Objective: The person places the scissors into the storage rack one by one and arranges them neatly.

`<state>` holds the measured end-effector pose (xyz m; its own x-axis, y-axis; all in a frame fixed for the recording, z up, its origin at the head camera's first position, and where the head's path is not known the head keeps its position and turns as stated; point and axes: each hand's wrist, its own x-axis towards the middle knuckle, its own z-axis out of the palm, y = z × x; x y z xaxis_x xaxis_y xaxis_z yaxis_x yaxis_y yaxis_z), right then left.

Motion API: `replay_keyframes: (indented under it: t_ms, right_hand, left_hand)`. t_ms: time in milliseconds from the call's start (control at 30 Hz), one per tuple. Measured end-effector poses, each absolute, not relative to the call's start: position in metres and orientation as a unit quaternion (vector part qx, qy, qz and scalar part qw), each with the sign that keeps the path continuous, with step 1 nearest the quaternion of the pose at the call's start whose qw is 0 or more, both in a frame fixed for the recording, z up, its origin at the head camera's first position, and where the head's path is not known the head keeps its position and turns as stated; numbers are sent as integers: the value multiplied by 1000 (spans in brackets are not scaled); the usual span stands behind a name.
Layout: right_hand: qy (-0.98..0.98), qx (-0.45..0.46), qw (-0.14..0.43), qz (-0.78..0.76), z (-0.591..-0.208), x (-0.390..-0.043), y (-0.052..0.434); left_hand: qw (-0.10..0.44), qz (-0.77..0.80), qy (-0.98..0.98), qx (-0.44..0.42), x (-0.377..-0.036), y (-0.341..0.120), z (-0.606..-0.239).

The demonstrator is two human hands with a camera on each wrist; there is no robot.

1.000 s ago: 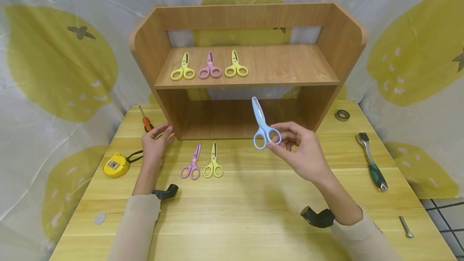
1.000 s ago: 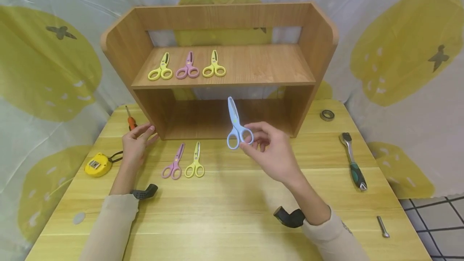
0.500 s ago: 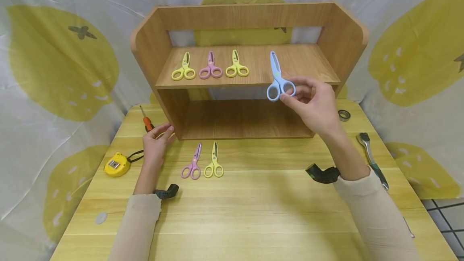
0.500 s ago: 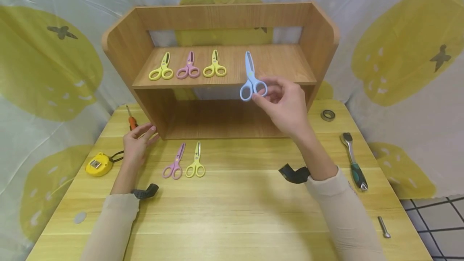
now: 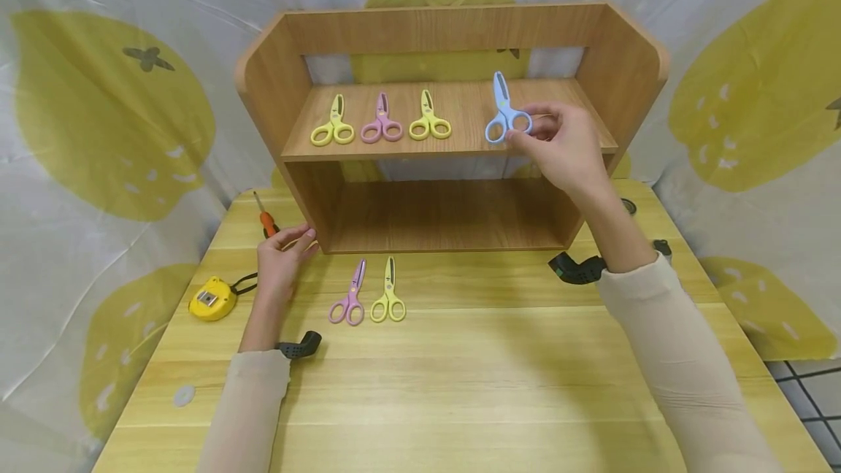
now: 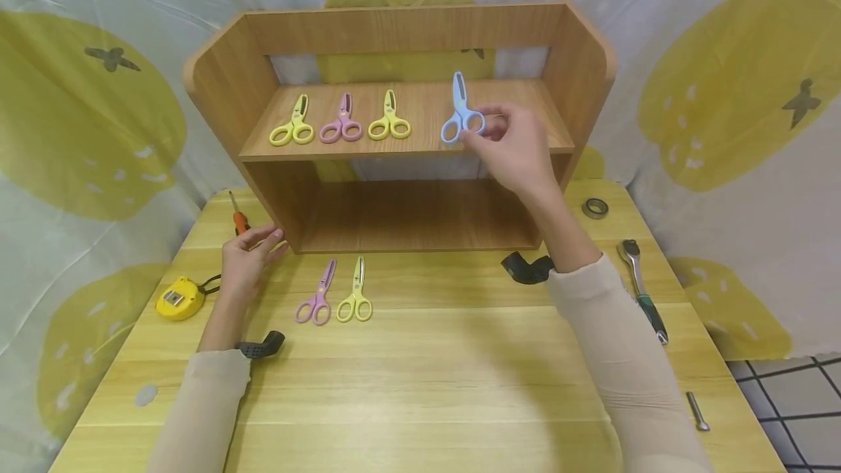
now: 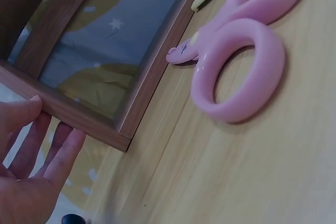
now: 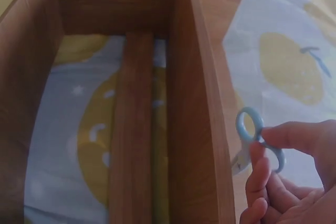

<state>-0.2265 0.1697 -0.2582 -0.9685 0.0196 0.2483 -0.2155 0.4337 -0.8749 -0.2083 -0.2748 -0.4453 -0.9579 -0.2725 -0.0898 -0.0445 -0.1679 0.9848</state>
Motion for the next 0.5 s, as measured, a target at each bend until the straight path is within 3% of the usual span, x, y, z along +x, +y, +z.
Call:
replay_keyframes:
  t_ms: [500]
  right_hand:
    - [-849, 51, 68, 522, -255, -257, 153]
  left_hand:
    - [78, -751, -650, 82, -212, -283, -458]
